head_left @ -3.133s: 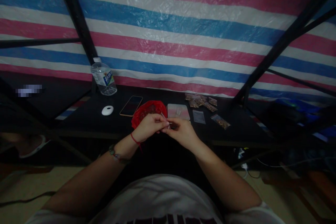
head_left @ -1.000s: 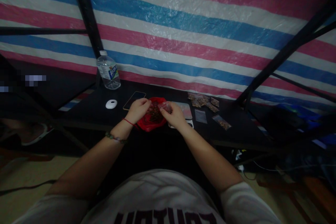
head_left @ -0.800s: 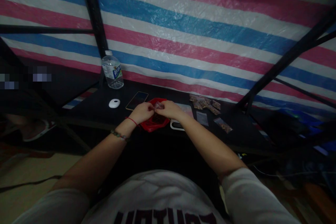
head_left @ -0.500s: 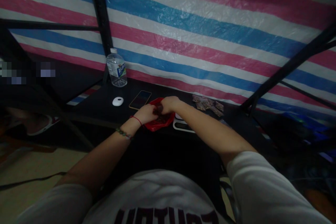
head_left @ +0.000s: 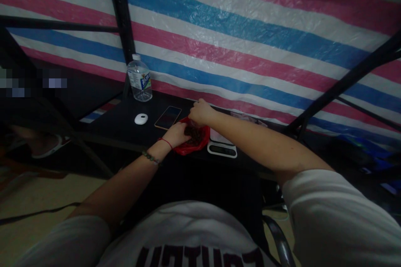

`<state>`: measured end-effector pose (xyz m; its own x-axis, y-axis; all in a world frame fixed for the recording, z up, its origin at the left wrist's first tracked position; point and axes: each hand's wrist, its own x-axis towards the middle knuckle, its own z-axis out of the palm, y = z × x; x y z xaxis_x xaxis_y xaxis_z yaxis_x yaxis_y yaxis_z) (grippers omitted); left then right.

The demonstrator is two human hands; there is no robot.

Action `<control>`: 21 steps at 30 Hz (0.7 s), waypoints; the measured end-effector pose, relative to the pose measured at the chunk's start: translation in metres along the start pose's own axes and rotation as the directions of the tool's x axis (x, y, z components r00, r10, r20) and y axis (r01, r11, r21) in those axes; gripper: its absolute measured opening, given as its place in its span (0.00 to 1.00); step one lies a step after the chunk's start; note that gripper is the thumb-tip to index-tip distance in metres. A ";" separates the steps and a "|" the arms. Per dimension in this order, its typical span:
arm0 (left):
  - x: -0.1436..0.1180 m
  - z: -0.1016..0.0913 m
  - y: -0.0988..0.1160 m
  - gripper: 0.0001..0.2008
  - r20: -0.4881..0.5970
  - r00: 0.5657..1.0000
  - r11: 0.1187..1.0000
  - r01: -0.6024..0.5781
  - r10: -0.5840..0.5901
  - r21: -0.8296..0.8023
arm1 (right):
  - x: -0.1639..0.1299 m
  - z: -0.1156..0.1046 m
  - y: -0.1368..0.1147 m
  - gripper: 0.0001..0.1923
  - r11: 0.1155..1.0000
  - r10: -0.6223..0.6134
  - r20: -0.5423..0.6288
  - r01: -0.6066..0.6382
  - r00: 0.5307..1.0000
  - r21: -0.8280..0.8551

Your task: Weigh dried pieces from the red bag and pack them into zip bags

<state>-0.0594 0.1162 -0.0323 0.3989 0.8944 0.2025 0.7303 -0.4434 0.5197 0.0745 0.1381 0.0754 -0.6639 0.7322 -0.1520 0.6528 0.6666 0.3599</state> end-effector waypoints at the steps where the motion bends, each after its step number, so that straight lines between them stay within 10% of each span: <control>1: 0.000 0.000 0.000 0.15 -0.012 1.000 1.000 -0.010 0.010 0.020 | 0.000 0.000 0.003 0.05 0.998 0.011 -0.033 -0.009 0.999 0.057; 12: 0.000 0.001 0.000 0.10 -0.164 0.986 0.999 -0.021 0.026 0.028 | -0.016 0.014 0.009 0.12 0.999 0.012 -0.034 -0.010 0.999 0.042; 15: 0.001 0.001 0.002 0.12 -0.186 0.981 0.975 0.011 -0.054 -0.221 | -0.024 0.019 0.006 0.15 0.997 0.006 -0.068 0.000 0.998 0.075; 21: 0.001 0.006 0.008 0.22 -0.060 0.983 0.625 0.064 -0.176 -0.778 | -0.037 0.024 0.007 0.22 0.965 0.111 -0.110 -0.081 0.988 0.249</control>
<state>-0.0498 0.1135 -0.0327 0.2303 0.9603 0.1574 0.0510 -0.1734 0.9835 0.1126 0.1191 0.0614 -0.6233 0.7819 -0.0088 0.7745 0.6189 0.1304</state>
